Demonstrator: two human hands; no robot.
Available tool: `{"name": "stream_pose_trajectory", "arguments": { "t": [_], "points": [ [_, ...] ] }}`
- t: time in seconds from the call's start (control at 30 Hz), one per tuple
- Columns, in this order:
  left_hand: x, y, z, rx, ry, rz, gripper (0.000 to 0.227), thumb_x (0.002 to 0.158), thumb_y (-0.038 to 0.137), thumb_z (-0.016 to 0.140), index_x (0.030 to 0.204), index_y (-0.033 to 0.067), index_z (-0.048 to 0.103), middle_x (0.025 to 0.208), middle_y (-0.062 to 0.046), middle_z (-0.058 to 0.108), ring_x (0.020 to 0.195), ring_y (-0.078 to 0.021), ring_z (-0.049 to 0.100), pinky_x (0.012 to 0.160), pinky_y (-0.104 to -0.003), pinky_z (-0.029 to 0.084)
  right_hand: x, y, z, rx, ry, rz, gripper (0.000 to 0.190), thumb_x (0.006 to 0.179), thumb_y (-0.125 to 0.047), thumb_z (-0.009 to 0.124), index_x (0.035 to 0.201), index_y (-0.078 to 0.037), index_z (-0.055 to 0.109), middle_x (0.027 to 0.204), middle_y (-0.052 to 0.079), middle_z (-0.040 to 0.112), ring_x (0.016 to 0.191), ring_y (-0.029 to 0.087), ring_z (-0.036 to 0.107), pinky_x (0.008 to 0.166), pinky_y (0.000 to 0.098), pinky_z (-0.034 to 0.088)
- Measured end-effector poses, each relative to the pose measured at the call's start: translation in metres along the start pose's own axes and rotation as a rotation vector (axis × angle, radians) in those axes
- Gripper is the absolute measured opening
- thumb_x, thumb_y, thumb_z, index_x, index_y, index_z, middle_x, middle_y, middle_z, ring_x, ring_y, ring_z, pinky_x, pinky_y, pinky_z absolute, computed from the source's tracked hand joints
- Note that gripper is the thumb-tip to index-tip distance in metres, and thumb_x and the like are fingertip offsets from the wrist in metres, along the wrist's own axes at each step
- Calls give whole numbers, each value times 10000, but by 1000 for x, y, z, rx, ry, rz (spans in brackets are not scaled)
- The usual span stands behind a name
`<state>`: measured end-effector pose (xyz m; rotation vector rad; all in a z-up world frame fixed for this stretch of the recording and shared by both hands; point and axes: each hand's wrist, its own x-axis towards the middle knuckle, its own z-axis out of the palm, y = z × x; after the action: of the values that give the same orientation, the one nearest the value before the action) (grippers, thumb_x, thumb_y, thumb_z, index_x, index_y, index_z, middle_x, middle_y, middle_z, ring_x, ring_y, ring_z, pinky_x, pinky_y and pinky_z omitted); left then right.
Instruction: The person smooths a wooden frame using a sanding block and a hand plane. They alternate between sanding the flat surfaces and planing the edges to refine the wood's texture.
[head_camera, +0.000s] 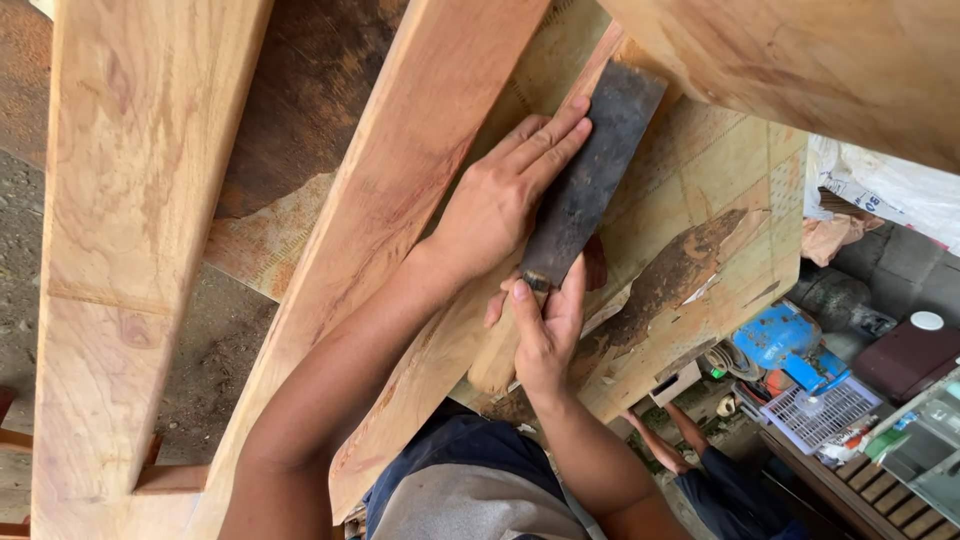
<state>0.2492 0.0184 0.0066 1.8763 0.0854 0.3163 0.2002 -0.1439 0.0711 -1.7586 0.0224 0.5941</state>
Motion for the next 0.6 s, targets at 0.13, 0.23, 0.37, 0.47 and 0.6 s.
{"name": "stream_pose_trajectory", "arguments": {
  "t": [0.13,0.23,0.37,0.47,0.6],
  "points": [
    [-2,4,-3,-36,15,-15,419,1177,103,368,1595,88,363,1667,-94,383,1466,-386,540,1276,-430,445,-2,-1,2,-9,7,29,687,1025,-179,591,1580,-100,193,915,128,594,514,240,607,543,350,537],
    [5,0,1,24,-18,-16,442,1176,94,363,1616,98,325,1692,-80,342,1466,-353,544,1266,-401,449,7,-10,8,-35,-4,8,664,1029,-161,576,1581,-87,215,849,122,594,504,234,598,568,338,524],
    [12,-6,5,89,-68,-14,464,1152,84,367,1613,88,324,1695,-87,306,1488,-365,538,1302,-420,397,12,5,10,25,-11,-31,685,1048,-141,577,1600,-97,174,777,159,593,560,228,588,600,362,546],
    [12,-7,12,132,-32,26,444,1154,62,365,1596,39,343,1682,-122,305,1536,-310,500,1314,-427,394,10,19,5,-8,19,-87,731,1043,-111,584,1626,-94,143,922,211,653,545,249,593,575,363,560],
    [16,-3,25,99,132,-14,470,1134,38,379,1602,71,356,1681,-95,343,1456,-317,600,1294,-400,449,4,33,-10,85,138,-134,787,1045,-80,589,1657,-191,106,984,211,657,640,253,622,628,399,598]
  ]
}}
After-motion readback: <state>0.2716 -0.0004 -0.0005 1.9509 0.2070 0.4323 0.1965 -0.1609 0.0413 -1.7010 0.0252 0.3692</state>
